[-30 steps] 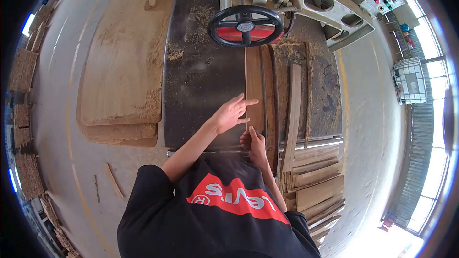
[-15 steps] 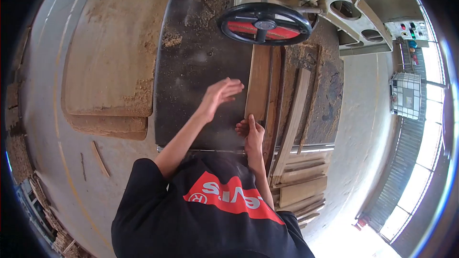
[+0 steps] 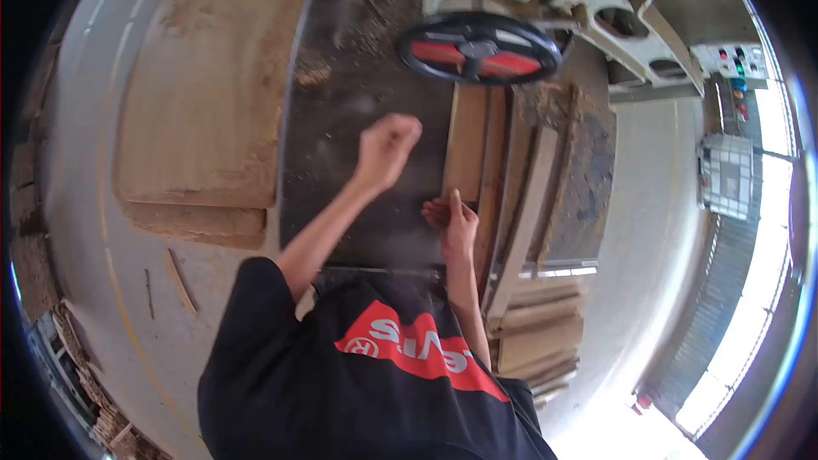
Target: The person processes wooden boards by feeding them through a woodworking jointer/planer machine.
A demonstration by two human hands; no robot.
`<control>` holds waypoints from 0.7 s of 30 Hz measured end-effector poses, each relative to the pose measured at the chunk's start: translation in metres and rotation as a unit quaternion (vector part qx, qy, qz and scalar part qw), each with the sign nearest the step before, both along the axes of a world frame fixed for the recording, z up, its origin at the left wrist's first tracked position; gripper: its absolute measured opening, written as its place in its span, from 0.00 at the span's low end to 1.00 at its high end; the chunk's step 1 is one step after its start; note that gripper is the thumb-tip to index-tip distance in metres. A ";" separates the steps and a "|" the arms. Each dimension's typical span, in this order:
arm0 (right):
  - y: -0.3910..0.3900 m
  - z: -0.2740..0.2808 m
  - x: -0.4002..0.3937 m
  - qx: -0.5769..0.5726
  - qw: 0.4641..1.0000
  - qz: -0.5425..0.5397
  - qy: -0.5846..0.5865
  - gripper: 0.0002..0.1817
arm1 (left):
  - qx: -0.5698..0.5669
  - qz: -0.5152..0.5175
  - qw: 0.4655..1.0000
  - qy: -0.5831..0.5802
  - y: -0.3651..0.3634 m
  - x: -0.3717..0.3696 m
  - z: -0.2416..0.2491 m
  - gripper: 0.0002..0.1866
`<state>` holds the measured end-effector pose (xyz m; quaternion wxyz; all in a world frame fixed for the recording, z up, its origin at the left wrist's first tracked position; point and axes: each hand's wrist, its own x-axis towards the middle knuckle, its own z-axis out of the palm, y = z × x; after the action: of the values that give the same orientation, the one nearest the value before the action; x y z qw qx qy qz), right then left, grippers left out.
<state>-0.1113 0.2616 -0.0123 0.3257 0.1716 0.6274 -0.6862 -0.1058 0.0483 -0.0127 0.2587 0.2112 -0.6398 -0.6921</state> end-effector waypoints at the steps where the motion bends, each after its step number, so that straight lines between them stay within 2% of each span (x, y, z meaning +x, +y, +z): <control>1: -0.003 -0.005 -0.007 -0.004 1.000 -0.007 -0.010 0.29 | -0.063 -0.013 0.998 -0.010 0.008 0.003 -0.004 0.06; 2: -0.006 -0.010 -0.015 -0.009 1.000 -0.009 -0.017 0.28 | -0.063 -0.060 0.992 -0.086 0.011 0.008 0.017 0.07; 3: -0.011 -0.007 -0.022 -0.002 1.000 -0.001 -0.017 0.27 | -0.130 -0.093 0.984 -0.074 0.009 0.013 0.019 0.07; 4: -0.016 -0.005 -0.029 -0.001 1.000 -0.002 -0.012 0.26 | -0.250 -0.079 0.964 -0.036 0.004 0.015 0.015 0.08; 7: -0.029 -0.002 -0.046 0.007 1.000 0.019 0.022 0.25 | -0.421 -0.036 0.906 0.005 -0.041 0.015 0.022 0.05; 10: -0.043 -0.001 -0.041 0.061 0.992 0.000 0.108 0.24 | -0.415 0.047 0.907 -0.057 -0.119 0.005 0.024 0.04; 11: -0.047 0.005 -0.031 0.072 0.983 0.022 0.169 0.21 | -0.392 0.096 0.910 -0.098 -0.148 -0.001 0.016 0.05; 12: -0.047 0.005 -0.019 0.087 0.969 0.043 0.228 0.18 | -0.403 0.152 0.898 -0.088 -0.182 -0.010 0.004 0.07; 13: -0.037 -0.006 -0.008 0.146 0.908 0.122 0.373 0.14 | -0.408 0.195 0.883 -0.128 -0.213 -0.019 0.001 0.08; 14: -0.035 -0.016 -0.007 0.195 0.814 0.200 0.510 0.11 | -0.410 0.242 0.864 -0.166 -0.246 -0.030 -0.002 0.09; 15: -0.051 -0.004 -0.013 0.191 0.734 0.248 0.603 0.08 | -0.435 0.260 0.842 -0.185 -0.285 -0.044 -0.015 0.11; 16: -0.053 0.002 -0.009 0.249 0.758 0.272 0.538 0.07 | -0.457 0.274 0.821 -0.207 -0.320 -0.056 -0.029 0.14; 17: -0.051 -0.004 -0.011 0.212 0.763 0.253 0.555 0.08 | -0.498 0.257 0.793 -0.239 -0.350 -0.066 -0.035 0.20; 20: -0.038 -0.021 -0.014 0.260 0.720 0.274 0.582 0.11 | -0.576 0.216 0.715 -0.333 -0.430 -0.098 -0.041 0.34; 21: -0.045 -0.015 -0.012 0.264 0.727 0.271 0.574 0.11 | -0.586 0.225 0.708 -0.324 -0.453 -0.110 -0.042 0.35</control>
<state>-0.1234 0.2168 -0.0277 0.0175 -0.3530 0.8703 -0.3431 -0.2159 -0.4048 -0.0551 0.2553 0.3661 -0.8948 0.0109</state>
